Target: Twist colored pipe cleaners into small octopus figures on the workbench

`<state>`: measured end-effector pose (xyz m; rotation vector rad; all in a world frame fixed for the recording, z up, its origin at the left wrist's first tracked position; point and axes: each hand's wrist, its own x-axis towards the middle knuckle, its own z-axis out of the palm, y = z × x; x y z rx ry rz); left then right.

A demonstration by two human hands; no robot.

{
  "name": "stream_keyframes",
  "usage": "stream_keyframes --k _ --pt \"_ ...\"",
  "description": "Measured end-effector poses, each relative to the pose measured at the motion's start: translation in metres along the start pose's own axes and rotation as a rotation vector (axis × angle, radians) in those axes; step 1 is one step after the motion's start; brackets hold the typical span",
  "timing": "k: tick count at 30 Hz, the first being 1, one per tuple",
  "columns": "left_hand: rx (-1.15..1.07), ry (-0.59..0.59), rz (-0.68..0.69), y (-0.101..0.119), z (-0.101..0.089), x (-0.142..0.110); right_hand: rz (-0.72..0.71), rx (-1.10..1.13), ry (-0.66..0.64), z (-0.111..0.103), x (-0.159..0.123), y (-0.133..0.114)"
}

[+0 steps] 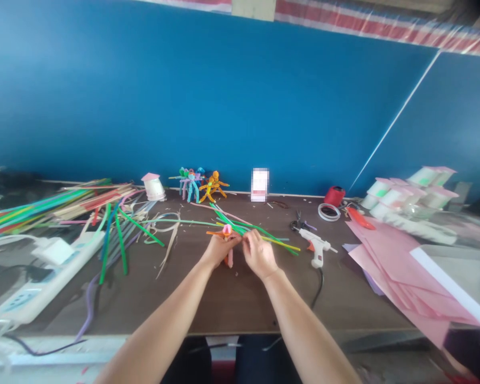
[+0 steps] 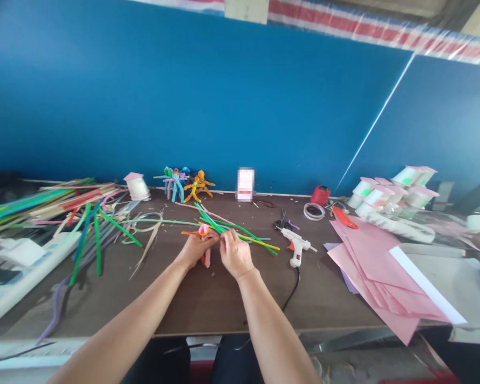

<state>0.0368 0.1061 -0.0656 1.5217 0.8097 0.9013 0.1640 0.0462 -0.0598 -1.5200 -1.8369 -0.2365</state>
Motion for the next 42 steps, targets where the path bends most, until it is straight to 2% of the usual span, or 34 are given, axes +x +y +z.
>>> stream_keyframes --k 11,17,28,35,42 --pt "-0.049 -0.097 -0.065 0.004 -0.003 -0.001 -0.002 0.038 -0.019 0.0 0.002 0.0" --pt "-0.022 -0.19 -0.034 0.006 -0.006 -0.003 0.022 0.14 0.001 0.005 0.001 0.002" --pt "-0.181 -0.086 -0.019 0.003 -0.011 0.001 0.053 0.302 0.086 0.009 -0.001 0.007" --pt "-0.179 -0.204 -0.026 0.001 -0.009 -0.001 0.063 0.332 0.068 0.006 0.001 0.003" --pt "-0.2 -0.146 0.012 -0.001 -0.009 0.002 0.057 0.322 0.059 0.007 0.001 0.006"
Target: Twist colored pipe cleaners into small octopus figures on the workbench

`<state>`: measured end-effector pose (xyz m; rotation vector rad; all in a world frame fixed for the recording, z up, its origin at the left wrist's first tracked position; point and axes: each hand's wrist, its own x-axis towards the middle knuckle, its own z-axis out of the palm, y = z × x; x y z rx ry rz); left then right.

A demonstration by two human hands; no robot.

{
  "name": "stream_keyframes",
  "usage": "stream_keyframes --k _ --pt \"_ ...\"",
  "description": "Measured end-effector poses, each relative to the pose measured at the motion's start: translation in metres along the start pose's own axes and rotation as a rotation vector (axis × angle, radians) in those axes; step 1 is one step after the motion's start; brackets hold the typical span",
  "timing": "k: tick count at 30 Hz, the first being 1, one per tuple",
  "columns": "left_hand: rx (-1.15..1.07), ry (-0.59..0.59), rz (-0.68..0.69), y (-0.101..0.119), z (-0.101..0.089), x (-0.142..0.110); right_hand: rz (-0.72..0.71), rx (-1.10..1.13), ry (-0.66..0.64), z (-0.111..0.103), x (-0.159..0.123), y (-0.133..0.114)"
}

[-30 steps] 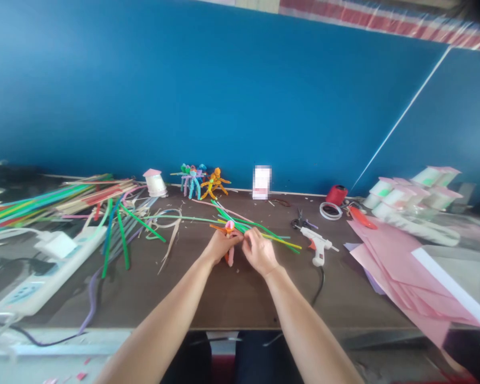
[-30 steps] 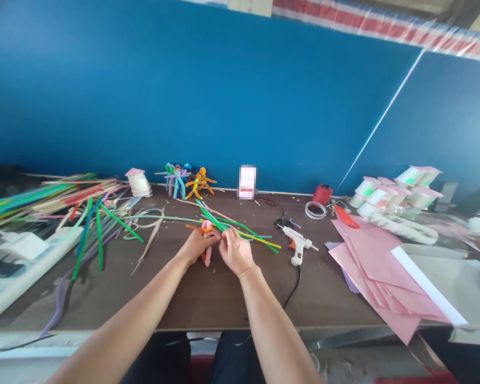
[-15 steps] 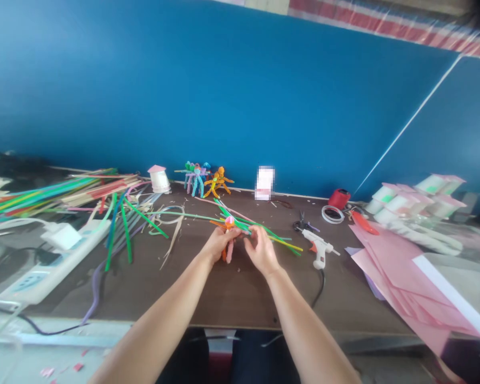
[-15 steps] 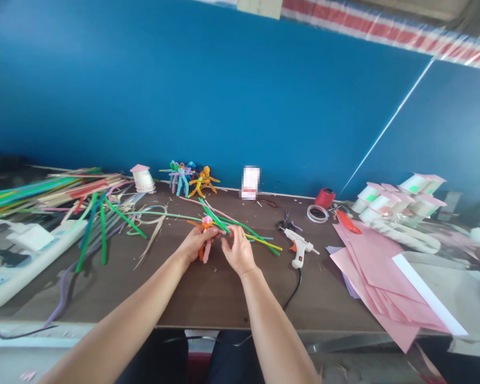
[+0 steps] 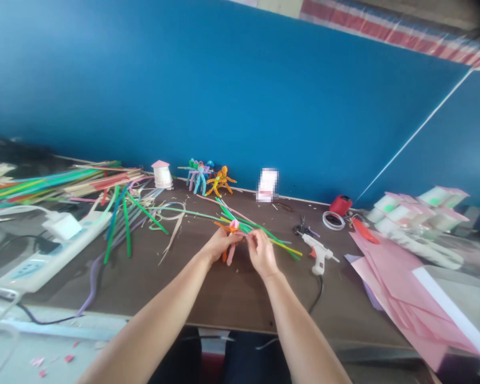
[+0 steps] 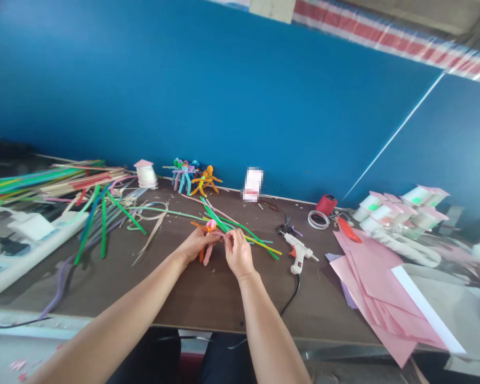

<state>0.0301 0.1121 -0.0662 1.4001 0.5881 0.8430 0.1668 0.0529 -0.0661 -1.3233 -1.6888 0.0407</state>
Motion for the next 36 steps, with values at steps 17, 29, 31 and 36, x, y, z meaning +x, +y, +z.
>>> stream_keyframes --k 17,29,31,36 --pt "-0.213 0.086 -0.027 0.0 -0.002 0.005 0.244 0.058 0.142 0.004 0.0 0.006" --pt "-0.561 0.295 -0.033 -0.003 -0.008 0.013 0.104 -0.279 -0.444 -0.001 0.002 -0.025" --pt "-0.55 0.29 -0.027 -0.003 -0.009 0.012 0.061 -0.387 -0.676 -0.007 0.002 -0.042" --pt "-0.514 0.226 -0.028 0.0 -0.01 0.008 0.116 0.084 -1.395 -0.03 -0.005 -0.081"
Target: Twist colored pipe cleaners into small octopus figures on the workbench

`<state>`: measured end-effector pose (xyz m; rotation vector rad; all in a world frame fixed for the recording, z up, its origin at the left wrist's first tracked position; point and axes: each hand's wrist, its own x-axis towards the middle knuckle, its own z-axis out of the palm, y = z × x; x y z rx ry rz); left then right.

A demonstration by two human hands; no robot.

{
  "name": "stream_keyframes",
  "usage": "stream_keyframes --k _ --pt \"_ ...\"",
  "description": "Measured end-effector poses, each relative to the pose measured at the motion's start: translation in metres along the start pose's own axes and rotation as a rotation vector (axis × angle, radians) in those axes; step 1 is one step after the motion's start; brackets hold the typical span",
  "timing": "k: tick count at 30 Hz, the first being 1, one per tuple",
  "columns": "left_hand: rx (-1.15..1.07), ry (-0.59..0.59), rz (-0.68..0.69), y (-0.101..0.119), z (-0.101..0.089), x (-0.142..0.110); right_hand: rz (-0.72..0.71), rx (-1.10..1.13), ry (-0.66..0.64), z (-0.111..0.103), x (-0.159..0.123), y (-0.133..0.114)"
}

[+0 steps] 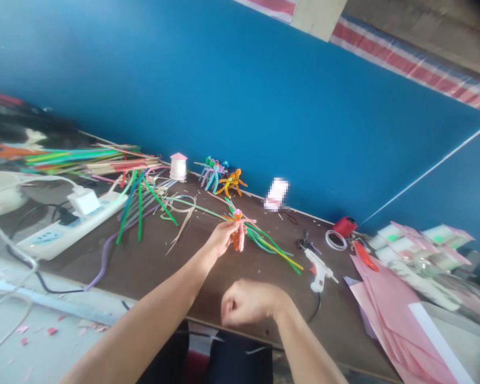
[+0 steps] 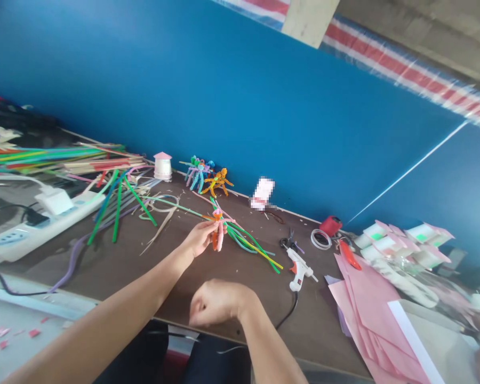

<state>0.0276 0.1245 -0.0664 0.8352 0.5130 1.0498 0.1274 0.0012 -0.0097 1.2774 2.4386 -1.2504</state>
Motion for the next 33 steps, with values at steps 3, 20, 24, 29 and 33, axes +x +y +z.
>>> stream_keyframes --k 3,20,24,29,33 --pt "0.011 -0.027 0.007 0.002 0.002 -0.003 -0.087 0.511 0.011 -0.004 -0.002 0.005" --pt "0.202 -0.195 -0.015 -0.004 0.006 -0.005 -0.15 1.057 1.265 -0.02 0.069 0.063" --pt "0.239 -0.19 -0.017 -0.003 0.007 -0.006 -0.181 1.1 1.229 -0.019 0.065 0.068" --pt "0.274 -0.194 -0.016 -0.003 0.007 -0.006 -0.207 1.138 1.192 -0.018 0.063 0.07" --pt "0.289 -0.188 -0.007 -0.003 0.009 -0.006 -0.226 1.15 1.191 -0.019 0.063 0.07"
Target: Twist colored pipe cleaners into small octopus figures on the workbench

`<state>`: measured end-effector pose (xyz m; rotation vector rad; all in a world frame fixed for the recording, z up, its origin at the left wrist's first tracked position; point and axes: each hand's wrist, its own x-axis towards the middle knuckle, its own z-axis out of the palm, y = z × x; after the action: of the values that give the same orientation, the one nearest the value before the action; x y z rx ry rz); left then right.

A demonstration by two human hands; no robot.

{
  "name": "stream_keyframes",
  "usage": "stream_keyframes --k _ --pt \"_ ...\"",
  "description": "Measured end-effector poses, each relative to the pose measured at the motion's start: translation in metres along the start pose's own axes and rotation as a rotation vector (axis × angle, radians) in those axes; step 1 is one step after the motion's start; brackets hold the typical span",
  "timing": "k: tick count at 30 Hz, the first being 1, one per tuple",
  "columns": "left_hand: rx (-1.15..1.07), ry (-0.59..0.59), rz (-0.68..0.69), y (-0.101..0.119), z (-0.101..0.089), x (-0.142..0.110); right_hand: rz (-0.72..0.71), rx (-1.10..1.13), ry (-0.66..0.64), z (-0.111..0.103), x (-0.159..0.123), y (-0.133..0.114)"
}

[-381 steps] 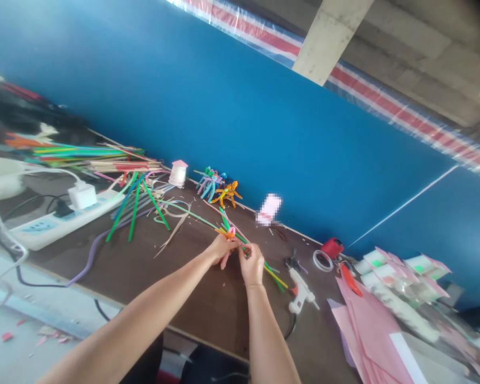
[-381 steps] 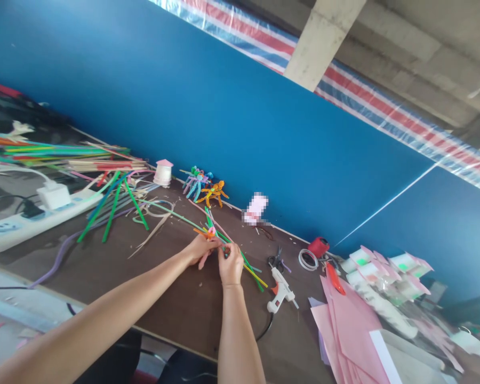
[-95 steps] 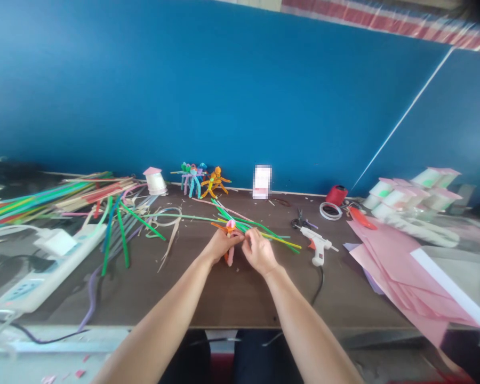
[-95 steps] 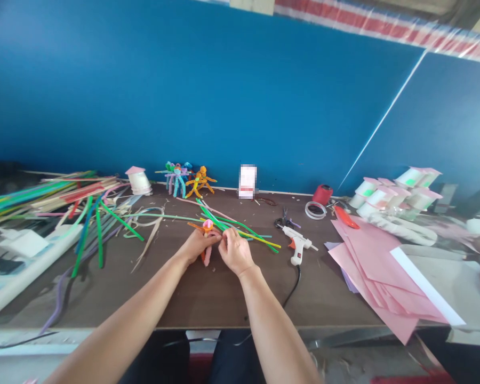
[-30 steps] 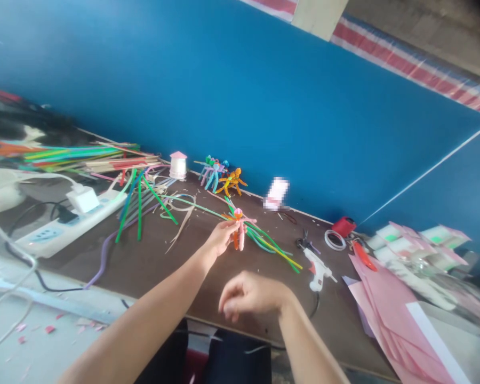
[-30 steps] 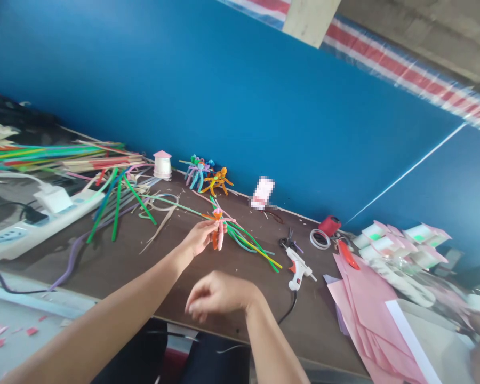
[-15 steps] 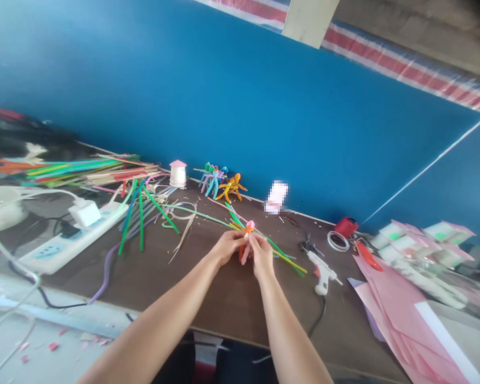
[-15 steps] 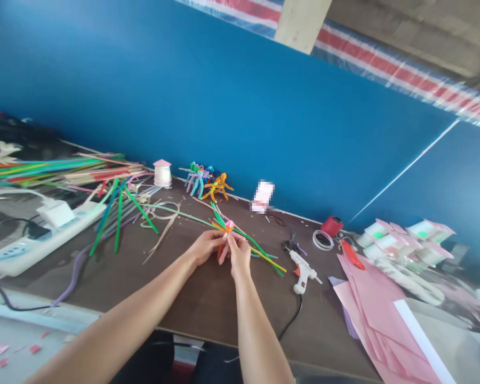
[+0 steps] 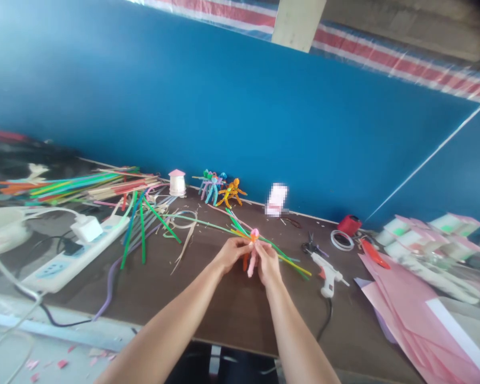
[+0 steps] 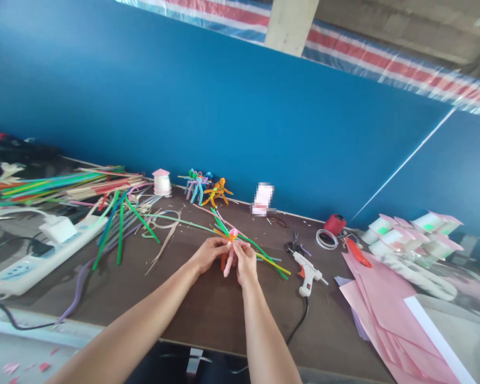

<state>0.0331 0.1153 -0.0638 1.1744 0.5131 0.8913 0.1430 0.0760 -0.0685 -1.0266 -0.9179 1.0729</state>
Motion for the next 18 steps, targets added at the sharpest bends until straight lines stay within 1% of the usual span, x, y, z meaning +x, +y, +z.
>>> stream_keyframes --k 2,4,8,10,15,18 --pt "0.005 0.012 0.011 0.0006 0.0015 0.0001 -0.013 0.009 0.013 0.0002 0.0009 0.0001" --pt "0.006 0.047 0.034 0.0011 0.0029 0.0003 -0.025 0.015 0.02 0.0 0.0018 0.0009" --pt "0.015 0.203 0.067 0.0005 0.0042 0.0015 -0.04 0.033 0.034 -0.0019 0.0028 0.0038" --pt "0.025 0.248 0.063 -0.0008 0.0039 0.0024 -0.045 0.045 0.041 -0.0029 0.0029 0.0051" --pt "0.054 0.252 0.071 -0.0031 0.0028 0.0043 -0.05 0.058 0.04 -0.0028 0.003 0.0058" --pt "0.077 0.2 0.038 -0.0029 0.0026 0.004 -0.053 0.058 0.057 -0.0021 0.0036 0.0065"
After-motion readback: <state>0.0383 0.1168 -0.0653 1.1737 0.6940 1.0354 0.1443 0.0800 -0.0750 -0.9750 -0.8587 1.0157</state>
